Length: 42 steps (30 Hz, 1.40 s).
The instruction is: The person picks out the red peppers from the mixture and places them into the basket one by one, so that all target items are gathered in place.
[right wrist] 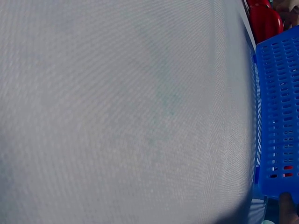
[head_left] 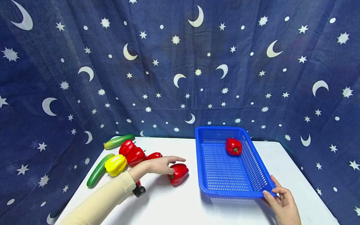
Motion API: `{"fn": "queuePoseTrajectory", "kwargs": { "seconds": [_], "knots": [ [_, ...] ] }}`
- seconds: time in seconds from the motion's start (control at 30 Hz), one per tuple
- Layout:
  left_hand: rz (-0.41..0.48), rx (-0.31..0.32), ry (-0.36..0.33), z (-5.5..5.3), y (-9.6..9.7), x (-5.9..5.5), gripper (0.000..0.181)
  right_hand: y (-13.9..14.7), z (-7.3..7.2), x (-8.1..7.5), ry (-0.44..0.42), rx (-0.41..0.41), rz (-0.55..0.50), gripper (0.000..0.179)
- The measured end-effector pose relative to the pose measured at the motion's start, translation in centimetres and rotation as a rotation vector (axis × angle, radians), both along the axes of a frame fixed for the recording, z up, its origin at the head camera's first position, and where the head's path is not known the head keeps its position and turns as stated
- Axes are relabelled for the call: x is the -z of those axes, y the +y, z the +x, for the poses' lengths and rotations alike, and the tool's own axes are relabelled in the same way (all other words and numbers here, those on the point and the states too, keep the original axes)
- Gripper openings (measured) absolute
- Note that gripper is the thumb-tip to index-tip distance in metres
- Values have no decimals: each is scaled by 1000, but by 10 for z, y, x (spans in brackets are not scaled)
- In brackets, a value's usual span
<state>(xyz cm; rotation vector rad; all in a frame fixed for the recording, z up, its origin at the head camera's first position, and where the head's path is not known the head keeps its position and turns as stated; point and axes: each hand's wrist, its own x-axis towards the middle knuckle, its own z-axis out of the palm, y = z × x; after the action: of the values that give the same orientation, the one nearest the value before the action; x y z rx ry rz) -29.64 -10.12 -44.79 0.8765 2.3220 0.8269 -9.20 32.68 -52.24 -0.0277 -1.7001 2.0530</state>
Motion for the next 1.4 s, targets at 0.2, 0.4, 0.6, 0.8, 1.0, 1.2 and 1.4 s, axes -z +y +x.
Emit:
{"fn": "queuePoseTrajectory", "kwargs": {
  "seconds": [0.2,0.4,0.6,0.8,1.0,1.2,1.4],
  "knots": [
    [-6,26,10,3,3,7,66,-1,1,-1,-18,10,8,23],
    [-18,29,9,5,6,11,65,-1,1,0,-12,8,9,23],
    [-30,43,28,6,7,13,65,-1,1,2,7,-4,-7,24],
    [-41,43,39,6,8,13,67,0,1,2,19,-10,-13,24],
    [-43,46,41,8,8,13,67,-1,1,0,12,-3,-5,24],
    [-34,78,58,8,7,12,67,-2,2,-2,-19,9,10,24],
    [-29,75,43,7,6,11,70,-1,2,-4,-62,23,19,25]
  ]
}}
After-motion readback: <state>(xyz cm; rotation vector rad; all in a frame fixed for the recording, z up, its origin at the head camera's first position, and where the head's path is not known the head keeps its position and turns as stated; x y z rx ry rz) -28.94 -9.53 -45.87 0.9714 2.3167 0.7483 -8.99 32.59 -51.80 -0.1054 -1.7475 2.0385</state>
